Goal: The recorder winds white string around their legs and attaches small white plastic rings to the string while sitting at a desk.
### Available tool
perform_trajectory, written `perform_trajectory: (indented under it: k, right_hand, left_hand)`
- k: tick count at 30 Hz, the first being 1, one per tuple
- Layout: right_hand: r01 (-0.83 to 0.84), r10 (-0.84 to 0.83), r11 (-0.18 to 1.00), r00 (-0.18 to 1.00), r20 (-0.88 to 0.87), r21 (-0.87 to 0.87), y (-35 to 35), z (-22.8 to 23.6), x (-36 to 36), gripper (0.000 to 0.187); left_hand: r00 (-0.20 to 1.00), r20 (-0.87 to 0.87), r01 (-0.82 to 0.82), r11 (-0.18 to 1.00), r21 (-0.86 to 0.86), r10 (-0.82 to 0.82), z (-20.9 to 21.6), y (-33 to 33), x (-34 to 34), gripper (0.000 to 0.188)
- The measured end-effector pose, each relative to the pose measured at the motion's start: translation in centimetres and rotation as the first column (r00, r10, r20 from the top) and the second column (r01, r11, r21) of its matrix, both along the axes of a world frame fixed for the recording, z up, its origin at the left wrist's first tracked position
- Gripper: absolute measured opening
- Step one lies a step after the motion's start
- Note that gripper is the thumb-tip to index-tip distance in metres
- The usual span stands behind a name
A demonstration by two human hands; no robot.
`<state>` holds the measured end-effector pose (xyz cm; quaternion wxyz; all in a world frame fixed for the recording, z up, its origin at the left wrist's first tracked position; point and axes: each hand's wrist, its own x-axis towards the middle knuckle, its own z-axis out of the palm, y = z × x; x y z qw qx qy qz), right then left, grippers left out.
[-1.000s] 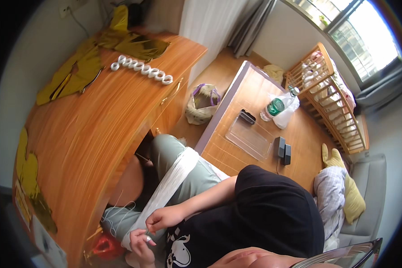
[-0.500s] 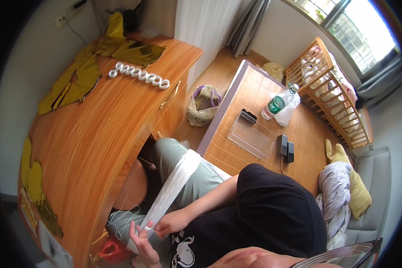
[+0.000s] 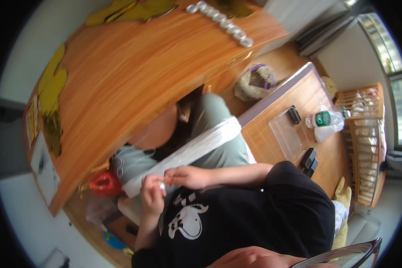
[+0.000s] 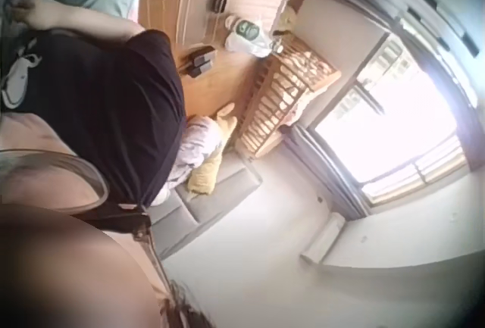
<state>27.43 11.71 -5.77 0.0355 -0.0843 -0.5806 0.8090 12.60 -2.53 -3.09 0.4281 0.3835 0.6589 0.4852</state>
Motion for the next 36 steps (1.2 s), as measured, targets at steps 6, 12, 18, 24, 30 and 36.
perform_trajectory:
  k: [6,12,18,24,30,36]
  right_hand:
    - [0.128,-0.145,0.986,0.972,0.184,0.103,-0.2,0.2,-0.2,0.012]
    - [0.262,-0.255,0.965,0.949,0.187,-0.014,-0.7,-0.2,-0.6,0.017]
    - [0.24,-0.257,0.963,0.954,0.154,0.124,0.6,-1.2,-0.2,0.014]
    - [0.149,-0.157,0.987,0.976,0.153,0.063,2.0,-1.4,0.4,0.01]
    - [0.17,-0.149,0.983,0.961,0.232,-0.073,2.4,-1.3,0.6,0.011]
    - [0.164,-0.139,0.985,0.929,0.344,-0.045,2.8,-1.5,0.5,0.017]
  left_hand:
    - [0.685,-0.725,0.198,0.976,0.086,-0.075,0.6,2.8,0.0,0.062]
    - [0.959,0.261,-0.191,0.935,0.298,0.113,-1.2,2.6,0.9,0.06]
    - [0.842,0.54,-0.075,0.986,0.149,-0.018,-1.5,2.4,-0.5,0.062]
    - [0.813,0.546,0.105,0.973,0.206,-0.204,-1.3,2.2,-1.2,0.065]
    - [0.883,0.418,0.182,0.977,0.114,-0.213,-1.5,2.2,-0.1,0.056]
    - [0.974,0.013,0.22,0.962,0.164,-0.225,-3.0,2.4,0.4,0.043]
